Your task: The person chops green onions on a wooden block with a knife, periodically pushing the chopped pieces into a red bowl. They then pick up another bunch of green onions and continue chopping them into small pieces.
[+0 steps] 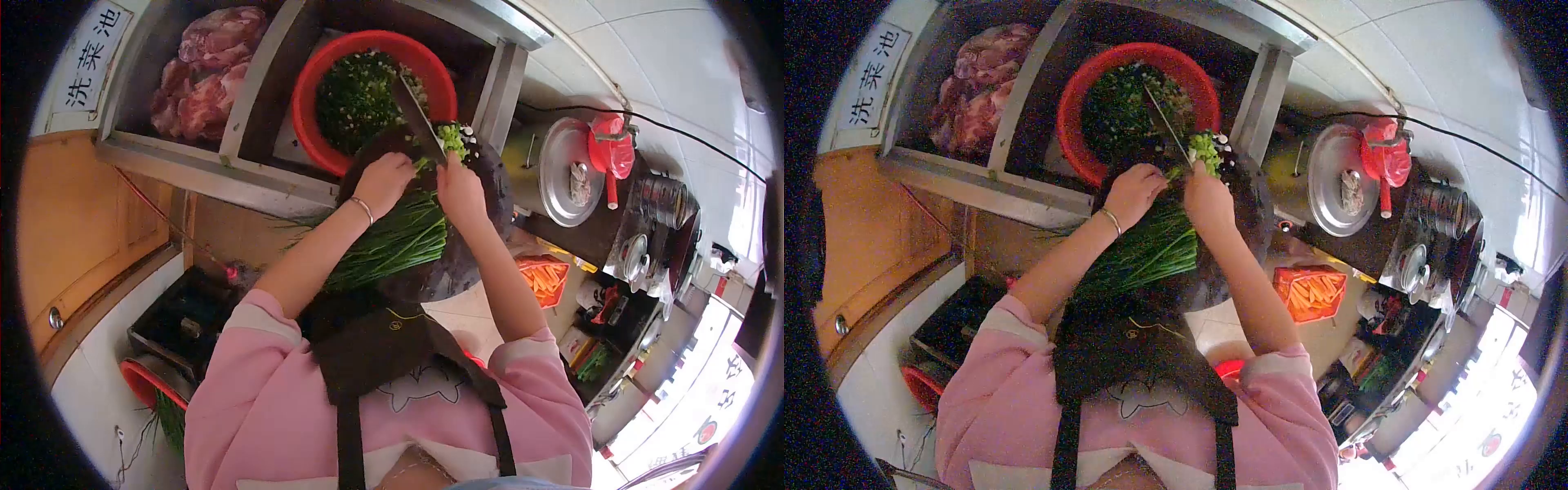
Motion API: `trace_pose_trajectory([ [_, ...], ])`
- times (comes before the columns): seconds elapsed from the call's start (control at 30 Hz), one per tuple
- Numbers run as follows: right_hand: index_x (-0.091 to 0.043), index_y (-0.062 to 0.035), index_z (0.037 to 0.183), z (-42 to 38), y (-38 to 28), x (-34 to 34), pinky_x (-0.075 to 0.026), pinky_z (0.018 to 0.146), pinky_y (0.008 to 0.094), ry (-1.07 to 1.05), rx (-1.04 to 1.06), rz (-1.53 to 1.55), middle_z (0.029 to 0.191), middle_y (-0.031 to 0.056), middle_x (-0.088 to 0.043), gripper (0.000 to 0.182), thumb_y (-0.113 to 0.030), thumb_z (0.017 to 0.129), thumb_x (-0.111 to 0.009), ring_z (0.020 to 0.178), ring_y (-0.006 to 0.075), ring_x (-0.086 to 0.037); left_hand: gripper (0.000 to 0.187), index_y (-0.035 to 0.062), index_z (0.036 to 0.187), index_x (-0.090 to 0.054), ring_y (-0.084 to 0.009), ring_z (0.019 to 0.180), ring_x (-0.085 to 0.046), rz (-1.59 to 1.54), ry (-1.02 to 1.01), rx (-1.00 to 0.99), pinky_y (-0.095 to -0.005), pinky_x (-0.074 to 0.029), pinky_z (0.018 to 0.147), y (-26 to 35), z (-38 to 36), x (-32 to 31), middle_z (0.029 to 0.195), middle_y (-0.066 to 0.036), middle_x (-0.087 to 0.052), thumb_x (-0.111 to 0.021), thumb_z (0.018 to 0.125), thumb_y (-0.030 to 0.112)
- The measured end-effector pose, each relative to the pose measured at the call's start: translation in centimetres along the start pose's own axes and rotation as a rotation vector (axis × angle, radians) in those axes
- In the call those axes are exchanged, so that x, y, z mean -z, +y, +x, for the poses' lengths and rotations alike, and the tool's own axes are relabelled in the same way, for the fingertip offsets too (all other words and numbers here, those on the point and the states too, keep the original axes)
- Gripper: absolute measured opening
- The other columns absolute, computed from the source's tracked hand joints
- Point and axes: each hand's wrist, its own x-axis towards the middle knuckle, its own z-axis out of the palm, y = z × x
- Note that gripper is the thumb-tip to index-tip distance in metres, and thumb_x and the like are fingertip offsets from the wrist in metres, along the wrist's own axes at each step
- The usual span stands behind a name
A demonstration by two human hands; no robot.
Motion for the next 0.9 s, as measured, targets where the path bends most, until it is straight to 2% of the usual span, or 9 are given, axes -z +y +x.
trace_pose_trajectory([
  [0.17,-0.046,-0.0058,0.101,2.8,-1.5,-0.1,-0.049,0.063,0.0545,0.090,0.073,0.053,0.074,0.0249,-0.062,0.018,-0.020,0.092,-0.049,0.072,0.0446,-0.062,0.006,0.0075,0.083,-0.066,-0.0269,0.089,-0.061,0.042,0.000,-0.071,-0.0374,-0.053,0.076,-0.1,0.1,-0.4,0.091,-0.007,-0.064,-0.067,0.079,0.013],
  [0.23,-0.046,-0.0056,0.100,2.8,-1.4,0.6,-0.049,0.062,0.0549,0.101,0.107,0.087,0.074,0.0252,-0.063,0.018,-0.021,0.092,-0.049,0.070,0.0447,-0.062,0.007,0.0081,0.084,-0.067,-0.0269,0.088,-0.061,0.037,-0.024,-0.029,-0.0378,-0.053,0.076,0.0,0.6,-0.2,0.091,-0.007,-0.064,-0.067,0.079,0.013],
  [0.37,-0.046,-0.0050,0.101,0.2,-1.6,0.9,-0.051,0.063,0.0529,-0.033,0.001,-0.065,0.080,0.0250,-0.065,0.019,-0.021,0.091,-0.049,0.072,0.0438,-0.063,0.007,0.0087,0.084,-0.067,-0.0273,0.085,-0.061,0.033,0.026,-0.056,-0.0381,-0.053,0.075,-0.3,0.7,-0.7,0.089,-0.008,-0.064,-0.067,0.079,0.014],
  [0.43,-0.046,-0.0048,0.101,1.2,-1.8,-0.1,-0.051,0.063,0.0521,0.022,0.021,-0.069,0.079,0.0244,-0.065,0.020,-0.021,0.091,-0.050,0.070,0.0431,-0.064,0.007,0.0089,0.083,-0.067,-0.0275,0.083,-0.061,0.036,-0.024,-0.018,-0.0388,-0.053,0.074,-0.2,0.7,-0.6,0.089,-0.007,-0.065,-0.066,0.080,0.015],
  [0.53,-0.046,-0.0047,0.103,3.4,-2.8,-0.4,-0.051,0.060,0.0515,0.053,0.105,-0.049,0.077,0.0234,-0.065,0.021,-0.022,0.092,-0.051,0.069,0.0421,-0.064,0.008,0.0084,0.082,-0.066,-0.0271,0.083,-0.061,0.056,0.016,-0.023,-0.0390,-0.052,0.073,0.3,0.9,0.0,0.088,-0.007,-0.065,-0.067,0.080,0.016],
  [0.67,-0.048,-0.0054,0.106,1.0,-0.8,0.8,-0.051,0.061,0.0528,0.063,0.092,0.008,0.073,0.0228,-0.064,0.022,-0.022,0.092,-0.051,0.070,0.0424,-0.064,0.009,0.0076,0.082,-0.066,-0.0263,0.083,-0.061,0.063,-0.039,0.040,-0.0386,-0.052,0.073,0.2,1.1,0.4,0.089,-0.007,-0.065,-0.067,0.079,0.016],
  [0.77,-0.048,-0.0051,0.106,-0.3,-0.8,0.1,-0.050,0.061,0.0528,-0.026,0.018,-0.056,0.074,0.0237,-0.064,0.022,-0.022,0.092,-0.051,0.070,0.0430,-0.063,0.010,0.0075,0.083,-0.067,-0.0254,0.084,-0.061,0.095,-0.029,0.002,-0.0379,-0.053,0.075,-0.3,0.5,-0.5,0.088,-0.007,-0.066,-0.068,0.078,0.017],
  [0.83,-0.048,-0.0042,0.103,1.0,-1.7,-0.4,-0.050,0.062,0.0533,-0.005,-0.009,-0.033,0.073,0.0240,-0.063,0.022,-0.023,0.092,-0.050,0.070,0.0436,-0.063,0.010,0.0083,0.084,-0.068,-0.0254,0.085,-0.061,0.108,0.001,-0.053,-0.0381,-0.053,0.076,-0.4,0.5,-0.6,0.089,-0.007,-0.066,-0.068,0.078,0.016],
  [0.9,-0.047,-0.0039,0.102,2.7,-2.1,-0.8,-0.050,0.062,0.0540,0.098,0.118,0.071,0.073,0.0239,-0.063,0.021,-0.023,0.093,-0.049,0.071,0.0436,-0.063,0.010,0.0085,0.085,-0.068,-0.0255,0.085,-0.061,0.113,-0.007,-0.043,-0.0382,-0.053,0.076,0.1,0.3,-0.4,0.089,-0.007,-0.066,-0.067,0.079,0.016],
])
